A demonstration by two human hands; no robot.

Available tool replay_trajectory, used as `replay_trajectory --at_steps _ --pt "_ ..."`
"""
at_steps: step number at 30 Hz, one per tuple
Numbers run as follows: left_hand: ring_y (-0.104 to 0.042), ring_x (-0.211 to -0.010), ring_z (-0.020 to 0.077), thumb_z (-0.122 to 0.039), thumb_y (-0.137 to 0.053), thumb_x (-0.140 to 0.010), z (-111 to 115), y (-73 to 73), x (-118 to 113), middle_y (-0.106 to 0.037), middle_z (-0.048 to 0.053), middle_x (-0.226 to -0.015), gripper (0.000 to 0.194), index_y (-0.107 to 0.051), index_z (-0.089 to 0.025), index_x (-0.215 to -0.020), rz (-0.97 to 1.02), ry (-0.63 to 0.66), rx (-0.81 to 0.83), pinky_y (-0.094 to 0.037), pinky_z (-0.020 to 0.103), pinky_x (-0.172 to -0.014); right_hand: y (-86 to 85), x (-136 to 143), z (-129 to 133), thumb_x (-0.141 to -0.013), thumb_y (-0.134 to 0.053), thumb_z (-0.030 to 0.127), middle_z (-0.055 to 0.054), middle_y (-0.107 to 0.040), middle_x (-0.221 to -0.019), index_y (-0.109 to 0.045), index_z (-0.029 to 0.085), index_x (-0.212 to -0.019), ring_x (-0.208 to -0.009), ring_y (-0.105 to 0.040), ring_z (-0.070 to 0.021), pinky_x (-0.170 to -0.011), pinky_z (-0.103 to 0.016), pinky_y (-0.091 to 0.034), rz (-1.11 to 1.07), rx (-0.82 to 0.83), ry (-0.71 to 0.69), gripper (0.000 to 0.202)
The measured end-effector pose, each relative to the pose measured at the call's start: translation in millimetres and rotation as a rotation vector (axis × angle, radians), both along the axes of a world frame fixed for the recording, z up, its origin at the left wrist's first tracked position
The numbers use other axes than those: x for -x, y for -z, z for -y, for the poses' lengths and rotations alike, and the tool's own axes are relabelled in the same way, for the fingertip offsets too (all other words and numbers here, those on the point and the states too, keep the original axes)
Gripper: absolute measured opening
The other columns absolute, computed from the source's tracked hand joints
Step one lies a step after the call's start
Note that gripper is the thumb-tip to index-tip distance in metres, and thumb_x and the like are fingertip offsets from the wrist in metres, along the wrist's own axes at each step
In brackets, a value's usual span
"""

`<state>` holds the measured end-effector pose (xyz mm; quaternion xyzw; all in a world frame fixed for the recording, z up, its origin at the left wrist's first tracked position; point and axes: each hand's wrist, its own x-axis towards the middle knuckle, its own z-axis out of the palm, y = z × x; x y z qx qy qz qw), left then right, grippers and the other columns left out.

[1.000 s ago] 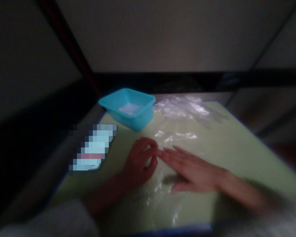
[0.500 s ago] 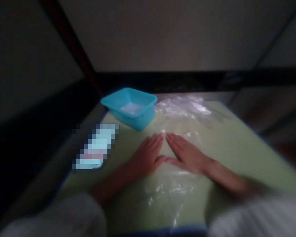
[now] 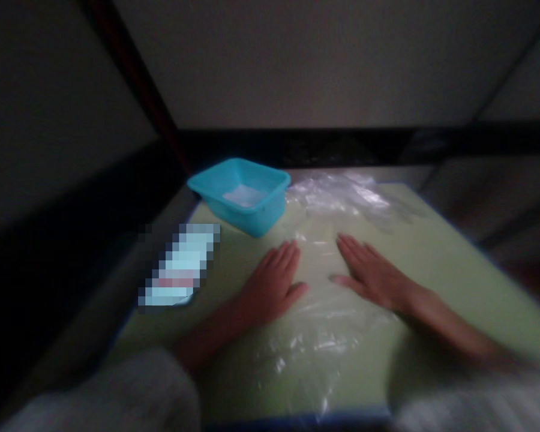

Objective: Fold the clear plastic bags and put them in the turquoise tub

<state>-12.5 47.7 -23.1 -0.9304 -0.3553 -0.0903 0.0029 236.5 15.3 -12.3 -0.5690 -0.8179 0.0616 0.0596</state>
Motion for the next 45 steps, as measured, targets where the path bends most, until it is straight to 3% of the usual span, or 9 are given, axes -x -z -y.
replay_trajectory --at_steps 7,11,14,18,22,26,31,40,45 --pt "-0.02 -0.139 0.0296 -0.039 -0.04 -0.091 1.9 -3.7 -0.4 -0.024 0.023 -0.148 0.061 -0.032 -0.001 -0.137 0.051 -0.006 0.05 -0.023 0.046 -0.111 0.1 -22.4 -0.9 -0.082 -0.025 0.074 -0.02 -0.029 -0.147 -0.022 0.008 -0.146 -0.137 -0.022 -0.0341 -0.109 -0.056 -0.018 0.012 -0.106 0.104 0.092" --pt "-0.024 -0.138 0.0281 -0.033 -0.039 -0.091 -1.5 -17.8 -1.4 -0.03 0.021 -0.146 0.054 -0.035 -0.002 -0.136 0.148 -0.04 0.033 -0.023 0.047 -0.112 -13.0 -3.3 -0.1 -0.086 -0.026 0.068 -0.022 -0.027 -0.147 -0.026 0.005 -0.144 -0.138 -0.021 -0.0314 -0.111 -0.052 -0.018 -0.046 -0.212 0.045 0.085" --pt "-0.028 -0.137 0.0237 -0.03 -0.034 -0.094 -12.0 -24.2 -1.8 -0.036 0.018 -0.144 0.046 -0.04 -0.005 -0.133 0.221 0.001 0.02 -0.023 0.043 -0.113 -19.2 21.5 -1.1 -0.09 -0.026 0.062 -0.02 -0.029 -0.147 -0.028 0.006 -0.143 -0.136 -0.027 -0.028 -0.11 -0.048 -0.025 -0.116 -0.18 -0.078 0.077" --pt "-0.03 -0.136 0.0198 -0.027 -0.031 -0.095 -28.7 -16.3 -2.0 -0.036 0.016 -0.144 0.046 -0.037 -0.006 -0.135 0.235 0.088 0.078 -0.028 0.037 -0.112 -13.9 42.7 -10.4 -0.09 -0.028 0.062 -0.021 -0.031 -0.146 -0.031 0.005 -0.141 -0.136 -0.027 -0.0283 -0.11 -0.049 -0.024 -0.149 -0.166 -0.171 0.077" --pt "-0.026 -0.137 0.0221 -0.026 -0.032 -0.094 -37.4 -1.4 -1.1 -0.033 0.018 -0.146 0.049 -0.034 -0.002 -0.137 0.148 0.077 0.083 -0.026 0.038 -0.112 -2.5 45.3 -19.9 -0.089 -0.026 0.065 -0.021 -0.028 -0.147 -0.029 0.006 -0.142 -0.137 -0.024 -0.0288 -0.11 -0.049 -0.023 -0.145 -0.14 -0.23 0.079" --pt "-0.023 -0.139 0.0245 -0.028 -0.035 -0.093 -38.7 2.8 -0.2 -0.029 0.019 -0.147 0.052 -0.032 -0.002 -0.137 0.071 0.072 0.058 -0.023 0.041 -0.112 7.1 41.1 -20.2 -0.087 -0.025 0.067 -0.022 -0.025 -0.148 -0.027 0.003 -0.142 -0.138 -0.022 -0.0292 -0.111 -0.047 -0.022 -0.106 -0.106 -0.213 0.085" --pt "-0.022 -0.139 0.0245 -0.031 -0.037 -0.091 -39.6 1.8 0.9 -0.028 0.02 -0.147 0.055 -0.03 -0.003 -0.138 0.064 0.033 0.046 -0.022 0.041 -0.112 12.9 25.8 -15.4 -0.087 -0.025 0.068 -0.019 -0.022 -0.15 -0.019 0.007 -0.146 -0.139 -0.018 -0.0288 -0.112 -0.047 -0.02 -0.086 -0.115 -0.161 0.084" --pt "-0.022 -0.139 0.0253 -0.034 -0.038 -0.091 -40.5 1.6 3.9 -0.027 0.021 -0.147 0.057 -0.03 -0.002 -0.138 0.062 0.034 0.07 -0.023 0.042 -0.112 1.9 -9.1 -4.0 -0.086 -0.024 0.069 -0.016 -0.019 -0.151 -0.016 0.011 -0.147 -0.139 -0.016 -0.0283 -0.111 -0.051 -0.019 -0.021 0.001 -0.037 0.085" --pt "-0.025 -0.138 0.024 -0.027 -0.038 -0.09 -40.0 -7.9 7.7 -0.03 0.019 -0.147 0.053 -0.03 -0.005 -0.138 0.143 -0.004 0.04 -0.024 0.044 -0.112 5.6 -16.2 -10.5 -0.086 -0.022 0.07 -0.016 -0.023 -0.15 -0.017 0.013 -0.147 -0.138 -0.018 -0.0291 -0.11 -0.052 -0.019 -0.008 -0.044 -0.014 0.084"
